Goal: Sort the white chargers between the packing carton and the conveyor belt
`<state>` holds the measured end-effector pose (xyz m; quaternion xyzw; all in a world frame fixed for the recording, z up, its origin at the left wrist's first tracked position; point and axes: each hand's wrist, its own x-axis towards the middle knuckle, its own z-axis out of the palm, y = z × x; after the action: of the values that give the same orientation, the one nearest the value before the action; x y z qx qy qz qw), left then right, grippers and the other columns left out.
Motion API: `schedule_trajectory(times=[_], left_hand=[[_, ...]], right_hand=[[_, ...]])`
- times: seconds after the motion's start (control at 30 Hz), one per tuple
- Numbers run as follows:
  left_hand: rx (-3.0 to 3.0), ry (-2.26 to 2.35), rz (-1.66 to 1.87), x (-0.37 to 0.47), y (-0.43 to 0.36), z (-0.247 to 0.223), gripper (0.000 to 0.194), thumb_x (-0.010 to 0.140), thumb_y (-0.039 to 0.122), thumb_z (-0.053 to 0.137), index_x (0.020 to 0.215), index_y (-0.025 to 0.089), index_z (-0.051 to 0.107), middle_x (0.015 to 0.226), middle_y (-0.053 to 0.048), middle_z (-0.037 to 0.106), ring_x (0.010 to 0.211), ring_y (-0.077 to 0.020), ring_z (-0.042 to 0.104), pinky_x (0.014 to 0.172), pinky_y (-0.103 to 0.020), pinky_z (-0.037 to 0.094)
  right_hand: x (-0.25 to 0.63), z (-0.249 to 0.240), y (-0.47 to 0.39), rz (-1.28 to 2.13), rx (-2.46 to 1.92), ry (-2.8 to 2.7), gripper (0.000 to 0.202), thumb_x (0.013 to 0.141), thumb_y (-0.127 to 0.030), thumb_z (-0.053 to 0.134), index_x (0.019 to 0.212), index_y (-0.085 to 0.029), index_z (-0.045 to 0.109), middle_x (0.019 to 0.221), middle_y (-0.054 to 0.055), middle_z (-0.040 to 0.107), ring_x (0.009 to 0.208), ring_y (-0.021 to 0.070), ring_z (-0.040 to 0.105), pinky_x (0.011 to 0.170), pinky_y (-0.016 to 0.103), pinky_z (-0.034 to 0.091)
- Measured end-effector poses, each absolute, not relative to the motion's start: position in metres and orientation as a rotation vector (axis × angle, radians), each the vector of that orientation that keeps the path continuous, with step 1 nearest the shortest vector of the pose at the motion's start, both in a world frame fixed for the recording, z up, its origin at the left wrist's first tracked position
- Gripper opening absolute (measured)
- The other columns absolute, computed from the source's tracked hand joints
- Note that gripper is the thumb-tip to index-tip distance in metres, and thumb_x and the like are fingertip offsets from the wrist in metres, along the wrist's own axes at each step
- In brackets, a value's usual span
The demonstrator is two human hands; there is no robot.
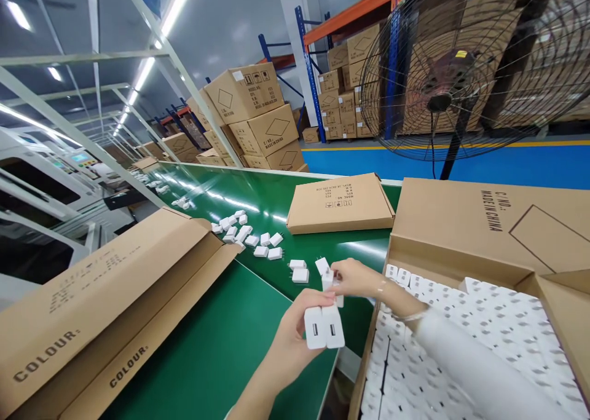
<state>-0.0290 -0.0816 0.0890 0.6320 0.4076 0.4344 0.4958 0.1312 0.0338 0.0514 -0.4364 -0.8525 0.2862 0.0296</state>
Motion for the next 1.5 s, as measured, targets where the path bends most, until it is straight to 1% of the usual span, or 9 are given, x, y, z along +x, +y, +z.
schedule_trajectory(times=[0.07, 0.2, 0.57, 0.73, 1.03, 1.17, 1.27, 1.37, 1.5], left_hand=[[1.545, 0.996, 0.982, -0.027, -0.086, 0.092, 0.037, 0.075, 0.016, 0.068, 0.110, 0.025, 0.059, 0.113, -0.006, 0.058, 0.107, -0.0228, 0.056, 0.089, -0.033, 0.045], [1.555, 0.912, 0.931, -0.017, -0.092, 0.089, 0.037, 0.076, 0.013, 0.067, 0.109, 0.026, 0.059, 0.115, -0.006, 0.056, 0.111, -0.0223, 0.054, 0.093, -0.033, 0.042], [1.233, 0.783, 0.607, 0.034, -0.081, 0.073, 0.043, 0.073, 0.029, 0.073, 0.110, 0.022, 0.051, 0.112, -0.007, 0.055, 0.103, -0.0215, 0.054, 0.082, -0.030, 0.041], [1.376, 0.844, 0.463, 0.053, -0.043, 0.095, 0.042, 0.077, 0.029, 0.068, 0.113, 0.020, 0.048, 0.112, -0.007, 0.057, 0.102, -0.0207, 0.053, 0.082, -0.029, 0.041], [2.320, 1.207, -0.040, 0.147, 0.068, 0.091, 0.037, 0.076, 0.025, 0.066, 0.109, 0.015, 0.052, 0.106, -0.013, 0.062, 0.101, -0.0320, 0.059, 0.085, -0.040, 0.044], [2.374, 1.254, -0.201, 0.191, 0.092, 0.072, 0.035, 0.075, 0.007, 0.059, 0.110, 0.008, 0.056, 0.113, -0.021, 0.061, 0.114, -0.0360, 0.053, 0.095, -0.046, 0.038], [2.222, 1.101, -0.368, 0.200, 0.107, 0.058, 0.025, 0.071, 0.024, 0.067, 0.091, 0.010, 0.065, 0.099, -0.015, 0.069, 0.094, -0.0306, 0.063, 0.085, -0.039, 0.047], [2.059, 1.036, -0.422, 0.197, 0.118, 0.043, 0.040, 0.084, 0.043, 0.044, 0.086, 0.011, 0.068, 0.090, -0.010, 0.071, 0.076, -0.0238, 0.066, 0.075, -0.034, 0.051], [2.010, 1.061, -0.324, 0.188, 0.113, 0.037, 0.047, 0.091, 0.041, 0.030, 0.102, 0.014, 0.066, 0.113, -0.011, 0.067, 0.101, -0.0256, 0.062, 0.089, -0.035, 0.048]], right_hand=[[0.162, 0.056, 0.014, 1.173, -1.215, -2.471, 0.040, 0.093, -0.051, 0.039, 0.101, -0.017, 0.059, 0.087, 0.005, 0.069, 0.077, 0.0179, 0.067, 0.065, 0.028, 0.054], [0.208, 0.052, -0.043, 2.028, -0.922, -1.058, 0.043, 0.085, -0.062, 0.048, 0.090, -0.021, 0.062, 0.084, 0.005, 0.067, 0.078, 0.0182, 0.065, 0.071, 0.031, 0.053], [0.241, 0.059, -0.084, 2.233, -0.769, -0.580, 0.057, 0.069, -0.075, 0.057, 0.082, -0.021, 0.069, 0.091, 0.008, 0.069, 0.101, 0.0243, 0.061, 0.095, 0.037, 0.045], [0.280, 0.056, -0.060, 1.965, -0.988, -0.774, 0.058, 0.071, -0.077, 0.051, 0.085, -0.022, 0.065, 0.090, 0.009, 0.071, 0.092, 0.0275, 0.064, 0.082, 0.040, 0.051], [0.352, 0.032, 0.025, 0.434, -1.901, -1.836, 0.042, 0.079, -0.059, 0.055, 0.102, -0.025, 0.061, 0.095, 0.007, 0.068, 0.090, 0.0297, 0.062, 0.064, 0.036, 0.046], [0.359, 0.012, 0.032, 0.400, -1.973, -2.078, 0.031, 0.084, -0.048, 0.052, 0.102, -0.023, 0.060, 0.100, 0.009, 0.068, 0.096, 0.0295, 0.061, 0.069, 0.036, 0.045], [0.362, 0.009, 0.029, 0.692, -1.903, -2.171, 0.035, 0.088, -0.052, 0.043, 0.102, -0.025, 0.061, 0.106, 0.008, 0.067, 0.097, 0.0285, 0.061, 0.074, 0.036, 0.045], [0.361, 0.013, 0.027, 0.859, -1.827, -2.172, 0.048, 0.095, -0.052, 0.023, 0.087, -0.025, 0.062, 0.096, 0.006, 0.069, 0.090, 0.0250, 0.063, 0.074, 0.035, 0.045], [0.356, 0.014, 0.027, 0.741, -1.813, -2.217, 0.049, 0.095, -0.050, 0.022, 0.085, -0.023, 0.062, 0.092, 0.007, 0.068, 0.089, 0.0260, 0.062, 0.074, 0.036, 0.044]])
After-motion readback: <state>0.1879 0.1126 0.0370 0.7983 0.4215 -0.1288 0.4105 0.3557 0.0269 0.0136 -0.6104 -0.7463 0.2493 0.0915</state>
